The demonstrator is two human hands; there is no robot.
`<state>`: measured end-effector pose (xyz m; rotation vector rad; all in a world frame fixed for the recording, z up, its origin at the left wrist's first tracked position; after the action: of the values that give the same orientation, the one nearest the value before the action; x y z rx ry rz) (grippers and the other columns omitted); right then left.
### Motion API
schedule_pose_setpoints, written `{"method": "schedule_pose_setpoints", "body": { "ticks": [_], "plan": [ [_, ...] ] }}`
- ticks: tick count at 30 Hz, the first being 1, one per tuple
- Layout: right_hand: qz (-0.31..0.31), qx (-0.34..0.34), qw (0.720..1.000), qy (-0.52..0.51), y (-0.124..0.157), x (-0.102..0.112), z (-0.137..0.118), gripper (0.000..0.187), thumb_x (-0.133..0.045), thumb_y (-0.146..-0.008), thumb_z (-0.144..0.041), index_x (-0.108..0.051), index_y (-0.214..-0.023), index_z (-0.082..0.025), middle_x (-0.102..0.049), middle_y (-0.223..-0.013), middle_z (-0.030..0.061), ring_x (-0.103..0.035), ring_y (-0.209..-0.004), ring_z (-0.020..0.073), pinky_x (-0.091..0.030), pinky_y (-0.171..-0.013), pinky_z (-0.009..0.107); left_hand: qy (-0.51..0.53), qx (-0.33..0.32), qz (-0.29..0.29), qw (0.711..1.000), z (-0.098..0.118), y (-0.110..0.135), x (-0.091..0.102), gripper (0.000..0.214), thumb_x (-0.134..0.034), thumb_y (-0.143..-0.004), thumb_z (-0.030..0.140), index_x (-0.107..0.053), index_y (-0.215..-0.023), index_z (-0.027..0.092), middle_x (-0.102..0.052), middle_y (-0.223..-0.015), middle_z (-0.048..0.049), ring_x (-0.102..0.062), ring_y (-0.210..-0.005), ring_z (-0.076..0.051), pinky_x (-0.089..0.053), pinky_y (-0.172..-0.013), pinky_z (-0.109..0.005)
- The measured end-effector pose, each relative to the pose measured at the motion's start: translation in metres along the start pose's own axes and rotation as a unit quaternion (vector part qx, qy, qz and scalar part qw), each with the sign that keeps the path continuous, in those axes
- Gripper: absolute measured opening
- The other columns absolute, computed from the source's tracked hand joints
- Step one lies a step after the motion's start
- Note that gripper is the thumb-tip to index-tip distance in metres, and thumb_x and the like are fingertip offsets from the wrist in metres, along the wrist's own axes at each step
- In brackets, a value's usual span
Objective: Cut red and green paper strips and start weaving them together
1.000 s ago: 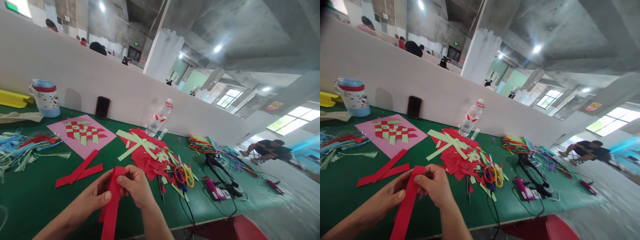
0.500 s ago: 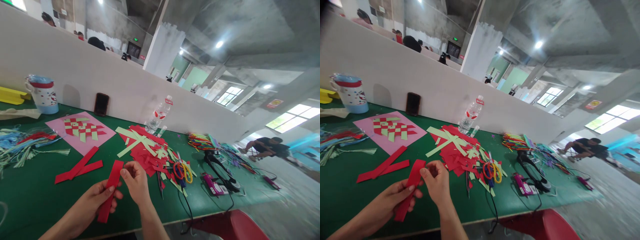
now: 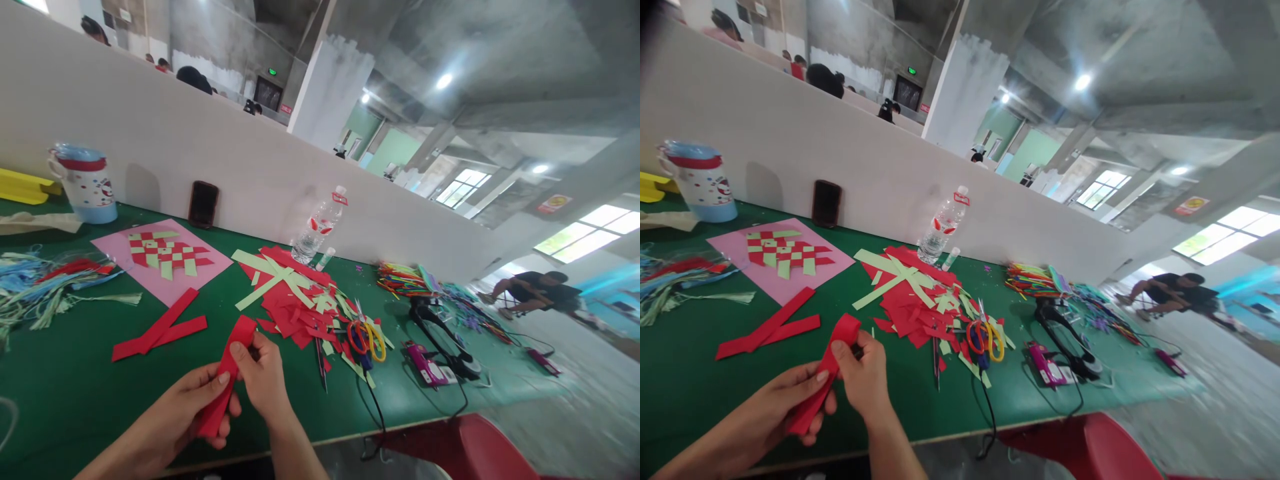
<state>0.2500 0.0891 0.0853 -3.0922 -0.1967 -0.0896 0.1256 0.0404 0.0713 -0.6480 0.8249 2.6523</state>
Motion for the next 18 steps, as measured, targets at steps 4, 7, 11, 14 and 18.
{"method": "schedule_pose_setpoints", "body": {
  "ticks": [4,7,11,14,18],
  "plan": [
    [0.028,0.025,0.999,0.025,0.001,0.002,0.0,0.038,-0.065,-0.096,-0.052,-0.057,-0.075,-0.021,-0.052,-0.067,-0.0041,-0.043,-0.062,0.0127,-0.036,-0.058,0.025,0.006,0.009,-0.006,1.0,0.0,0.004,-0.001,0.062,-0.092,-0.063,0.071,-0.068,-0.088,0.019,-0.077,-0.076,-0.0008,-0.064,-0.055,-0.01,-0.055,-0.053,-0.023],
    [0.041,0.034,0.998,0.043,0.003,0.002,0.002,0.04,-0.062,-0.098,-0.053,-0.054,-0.074,-0.022,-0.051,-0.068,-0.0041,-0.042,-0.063,0.0128,-0.036,-0.059,0.026,0.005,0.015,-0.006,1.0,-0.002,0.004,-0.001,0.063,-0.09,-0.064,0.073,-0.068,-0.089,0.019,-0.078,-0.076,-0.0017,-0.065,-0.055,-0.011,-0.055,-0.053,-0.024],
    [0.043,0.04,0.997,0.055,0.003,0.002,0.002,0.041,-0.059,-0.1,-0.051,-0.048,-0.071,-0.024,-0.046,-0.064,-0.0058,-0.041,-0.059,0.0126,-0.034,-0.057,0.026,0.0,0.004,-0.01,1.0,-0.005,0.0,0.001,0.063,-0.088,-0.065,0.075,-0.065,-0.086,0.02,-0.075,-0.071,0.0005,-0.059,-0.05,-0.008,-0.051,-0.049,-0.022],
    [0.045,0.043,0.996,0.059,0.002,0.002,0.002,0.044,-0.059,-0.101,-0.05,-0.045,-0.069,-0.024,-0.044,-0.063,-0.0062,-0.04,-0.06,0.0124,-0.034,-0.057,0.025,-0.006,-0.005,-0.009,1.0,-0.008,-0.005,0.004,0.064,-0.087,-0.066,0.076,-0.063,-0.087,0.02,-0.071,-0.065,0.0031,-0.052,-0.045,-0.006,-0.045,-0.044,-0.019],
    [0.023,0.037,0.998,0.047,0.003,0.0,0.004,0.041,-0.058,-0.101,-0.052,-0.05,-0.073,-0.023,-0.046,-0.063,-0.006,-0.04,-0.057,0.0119,-0.034,-0.054,0.025,-0.022,-0.015,-0.004,1.0,-0.012,-0.01,0.007,0.065,-0.083,-0.068,0.079,-0.061,-0.086,0.021,-0.069,-0.06,0.004,-0.051,-0.041,-0.006,-0.041,-0.042,-0.019]
  ]
}}
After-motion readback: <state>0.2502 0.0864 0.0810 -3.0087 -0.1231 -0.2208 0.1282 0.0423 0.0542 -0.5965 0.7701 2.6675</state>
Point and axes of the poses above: each hand's wrist, its own y-axis away from the middle knuckle, its own x-axis out of the back of the hand, z = x × y, the point moved 4 cm from there along -y, towards the middle knuckle
